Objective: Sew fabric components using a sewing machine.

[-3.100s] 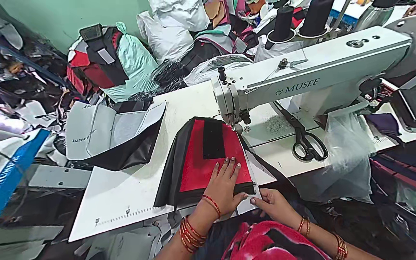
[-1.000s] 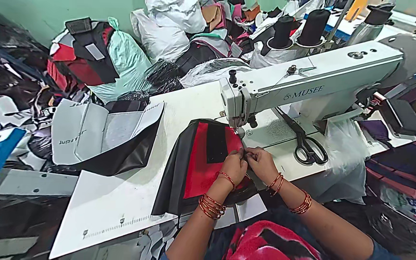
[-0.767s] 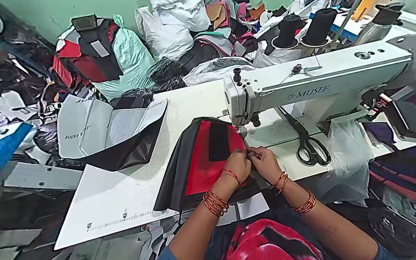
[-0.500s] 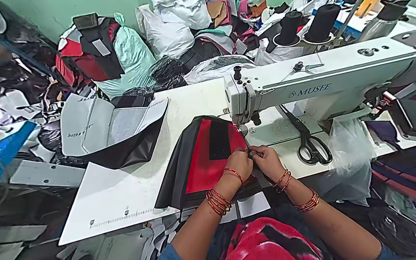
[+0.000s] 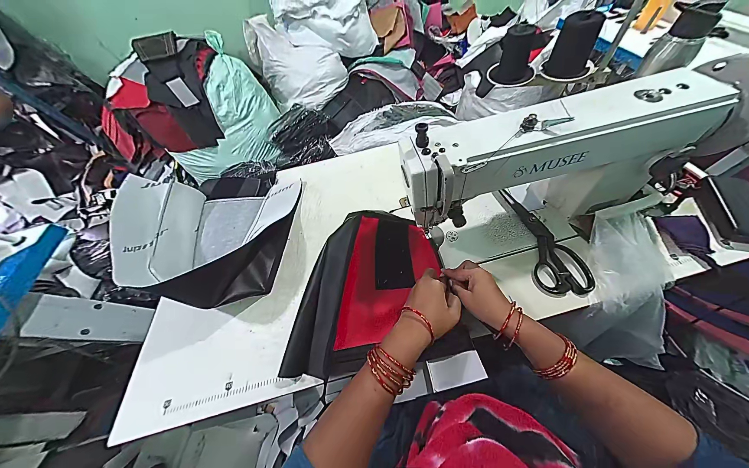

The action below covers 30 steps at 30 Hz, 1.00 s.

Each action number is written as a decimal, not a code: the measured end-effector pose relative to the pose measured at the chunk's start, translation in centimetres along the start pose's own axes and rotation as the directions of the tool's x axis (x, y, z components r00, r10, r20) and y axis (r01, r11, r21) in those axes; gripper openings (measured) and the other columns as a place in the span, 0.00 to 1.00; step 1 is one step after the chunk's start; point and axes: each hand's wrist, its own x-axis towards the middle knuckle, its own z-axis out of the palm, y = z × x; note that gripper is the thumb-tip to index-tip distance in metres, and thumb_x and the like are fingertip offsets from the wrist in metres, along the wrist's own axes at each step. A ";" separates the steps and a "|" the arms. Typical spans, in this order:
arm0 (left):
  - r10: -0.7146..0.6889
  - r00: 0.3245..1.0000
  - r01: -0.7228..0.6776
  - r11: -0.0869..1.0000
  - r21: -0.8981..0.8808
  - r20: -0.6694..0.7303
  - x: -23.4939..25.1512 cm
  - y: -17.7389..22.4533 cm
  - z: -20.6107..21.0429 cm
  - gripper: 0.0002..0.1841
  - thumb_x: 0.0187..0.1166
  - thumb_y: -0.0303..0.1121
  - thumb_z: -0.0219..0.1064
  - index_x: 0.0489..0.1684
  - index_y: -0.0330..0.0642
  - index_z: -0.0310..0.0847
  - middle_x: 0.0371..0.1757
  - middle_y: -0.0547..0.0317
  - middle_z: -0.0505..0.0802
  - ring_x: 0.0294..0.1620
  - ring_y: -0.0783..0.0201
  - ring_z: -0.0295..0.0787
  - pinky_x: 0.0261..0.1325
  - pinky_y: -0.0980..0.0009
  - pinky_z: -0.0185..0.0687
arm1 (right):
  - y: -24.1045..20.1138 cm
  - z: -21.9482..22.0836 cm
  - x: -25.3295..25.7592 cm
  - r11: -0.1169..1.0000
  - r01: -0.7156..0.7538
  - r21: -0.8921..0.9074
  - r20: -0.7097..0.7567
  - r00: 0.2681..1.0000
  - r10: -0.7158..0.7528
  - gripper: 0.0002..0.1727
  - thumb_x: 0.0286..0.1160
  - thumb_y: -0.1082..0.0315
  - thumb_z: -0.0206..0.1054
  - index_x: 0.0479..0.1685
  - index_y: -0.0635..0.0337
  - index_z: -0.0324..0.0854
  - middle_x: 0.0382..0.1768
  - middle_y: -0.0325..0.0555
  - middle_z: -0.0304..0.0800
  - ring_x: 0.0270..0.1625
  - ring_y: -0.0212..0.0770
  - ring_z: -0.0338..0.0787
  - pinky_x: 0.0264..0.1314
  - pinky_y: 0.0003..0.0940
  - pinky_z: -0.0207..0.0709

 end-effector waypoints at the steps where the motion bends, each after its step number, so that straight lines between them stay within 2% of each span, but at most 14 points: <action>1: 0.027 0.999 -0.028 1.000 -0.009 -0.021 -0.2 -0.2 0.4 0.21 0.85 0.35 0.55 0.57 0.23 0.85 0.74 0.29 0.78 0.74 0.41 0.79 0.78 0.53 0.73 | -0.1 -0.1 0.1 1.000 0.005 -0.031 0.022 1.000 -0.004 0.20 0.80 0.78 0.57 0.67 0.68 0.86 0.56 0.65 0.87 0.58 0.50 0.85 0.66 0.38 0.75; 3: 0.060 0.998 -0.060 0.998 -0.009 -0.026 -0.7 -0.5 1.1 0.22 0.84 0.34 0.53 0.60 0.23 0.85 0.78 0.26 0.73 0.80 0.39 0.72 0.82 0.54 0.67 | -0.7 -0.2 0.1 0.994 0.003 -0.108 0.065 0.998 0.004 0.20 0.81 0.78 0.56 0.68 0.70 0.85 0.57 0.67 0.86 0.59 0.53 0.85 0.68 0.40 0.75; 5: 0.083 0.997 -0.083 0.996 -0.008 -0.003 -1.3 -0.8 1.2 0.19 0.82 0.30 0.55 0.57 0.22 0.86 0.79 0.26 0.72 0.82 0.39 0.69 0.85 0.55 0.64 | -1.4 -0.2 0.0 0.981 -0.022 -0.193 0.110 0.993 0.044 0.22 0.82 0.78 0.53 0.70 0.70 0.83 0.60 0.68 0.83 0.62 0.55 0.84 0.70 0.41 0.74; 8: 0.159 0.987 -0.160 0.986 -0.047 -0.025 -2.1 -1.9 0.1 0.16 0.79 0.24 0.57 0.51 0.22 0.89 0.72 0.31 0.83 0.78 0.44 0.77 0.83 0.57 0.68 | -2.1 0.9 -0.4 0.938 -0.029 -0.345 0.126 0.989 0.077 0.23 0.85 0.79 0.49 0.75 0.72 0.77 0.66 0.68 0.78 0.65 0.57 0.84 0.71 0.43 0.77; 10: 0.194 0.961 -0.202 0.979 -0.023 -0.196 -1.6 -3.2 -0.4 0.16 0.78 0.22 0.56 0.52 0.27 0.91 0.69 0.38 0.88 0.77 0.46 0.79 0.83 0.56 0.69 | -2.1 1.8 -0.6 0.902 -0.012 -0.432 0.111 0.992 0.066 0.23 0.83 0.81 0.50 0.74 0.75 0.76 0.69 0.69 0.76 0.66 0.59 0.85 0.70 0.44 0.79; 12: 0.288 0.878 -0.268 0.957 0.107 -0.383 0.3 -4.4 -0.5 0.20 0.74 0.18 0.58 0.60 0.34 0.90 0.74 0.43 0.87 0.78 0.42 0.79 0.80 0.52 0.73 | -2.2 2.3 -0.8 0.882 -0.008 -0.471 0.106 0.992 0.066 0.21 0.79 0.84 0.52 0.68 0.78 0.79 0.72 0.71 0.74 0.70 0.62 0.83 0.71 0.46 0.78; 13: 0.321 0.876 -0.265 0.944 0.195 -0.360 1.4 -4.6 -0.8 0.25 0.75 0.17 0.57 0.71 0.39 0.86 0.81 0.49 0.81 0.80 0.43 0.77 0.79 0.51 0.74 | -2.3 2.5 -0.8 0.876 -0.007 -0.482 0.100 0.993 0.063 0.20 0.77 0.85 0.52 0.65 0.78 0.81 0.73 0.72 0.73 0.71 0.63 0.83 0.71 0.47 0.79; 14: 0.326 0.908 -0.252 0.927 0.277 -0.264 2.3 -4.4 -1.2 0.29 0.77 0.18 0.56 0.80 0.45 0.78 0.88 0.53 0.74 0.82 0.43 0.75 0.78 0.50 0.74 | -2.4 2.6 -0.9 0.871 -0.011 -0.491 0.101 0.992 0.070 0.19 0.77 0.85 0.52 0.63 0.79 0.82 0.74 0.73 0.72 0.72 0.63 0.82 0.71 0.47 0.78; 16: 0.339 0.937 -0.272 0.863 0.427 -0.087 3.7 -3.7 -1.5 0.31 0.80 0.18 0.56 0.86 0.47 0.71 0.89 0.54 0.72 0.80 0.44 0.75 0.73 0.47 0.74 | -2.6 2.6 -1.0 0.863 -0.021 -0.505 0.107 0.990 0.087 0.17 0.79 0.84 0.51 0.59 0.80 0.83 0.77 0.74 0.70 0.73 0.64 0.81 0.72 0.47 0.78; 18: 0.347 0.937 -0.291 0.821 0.491 -0.024 4.1 -3.7 -1.2 0.27 0.83 0.19 0.55 0.83 0.40 0.74 0.84 0.52 0.78 0.80 0.43 0.75 0.75 0.46 0.73 | -2.8 2.4 -1.0 0.858 -0.033 -0.513 0.119 0.987 0.109 0.17 0.81 0.84 0.51 0.59 0.81 0.82 0.77 0.74 0.70 0.74 0.63 0.80 0.73 0.46 0.77; 21: 0.546 0.798 -0.392 0.791 0.470 -0.253 3.8 -6.1 0.5 0.20 0.79 0.18 0.58 0.66 0.35 0.87 0.72 0.50 0.90 0.71 0.44 0.86 0.68 0.49 0.82 | -2.9 2.5 -1.0 0.867 -0.043 -0.497 0.096 0.990 0.104 0.18 0.81 0.83 0.51 0.61 0.80 0.82 0.73 0.72 0.73 0.71 0.62 0.82 0.70 0.45 0.79; 23: 0.588 0.738 -0.432 0.789 0.437 -0.332 3.4 -7.0 1.0 0.20 0.76 0.16 0.58 0.63 0.35 0.89 0.70 0.50 0.91 0.70 0.45 0.88 0.69 0.50 0.83 | -2.7 2.7 -1.0 0.874 -0.042 -0.485 0.065 0.994 0.083 0.18 0.81 0.83 0.52 0.63 0.80 0.81 0.70 0.71 0.75 0.68 0.61 0.84 0.68 0.45 0.80; 27: 0.555 0.773 -0.448 0.820 0.357 -0.308 2.8 -7.2 1.1 0.20 0.80 0.18 0.56 0.66 0.34 0.87 0.74 0.47 0.88 0.79 0.45 0.81 0.82 0.54 0.73 | -1.8 3.3 -1.0 0.870 0.006 -0.494 0.000 1.000 -0.007 0.18 0.78 0.84 0.54 0.61 0.79 0.83 0.65 0.72 0.80 0.63 0.61 0.87 0.63 0.45 0.83; 30: 0.569 0.763 -0.473 0.815 0.334 -0.308 2.9 -7.3 0.9 0.20 0.78 0.17 0.56 0.65 0.32 0.87 0.73 0.45 0.89 0.79 0.44 0.81 0.83 0.55 0.72 | -2.0 3.2 -0.9 0.867 -0.010 -0.498 0.008 1.000 0.017 0.18 0.79 0.83 0.54 0.63 0.79 0.82 0.65 0.71 0.79 0.63 0.61 0.87 0.63 0.44 0.83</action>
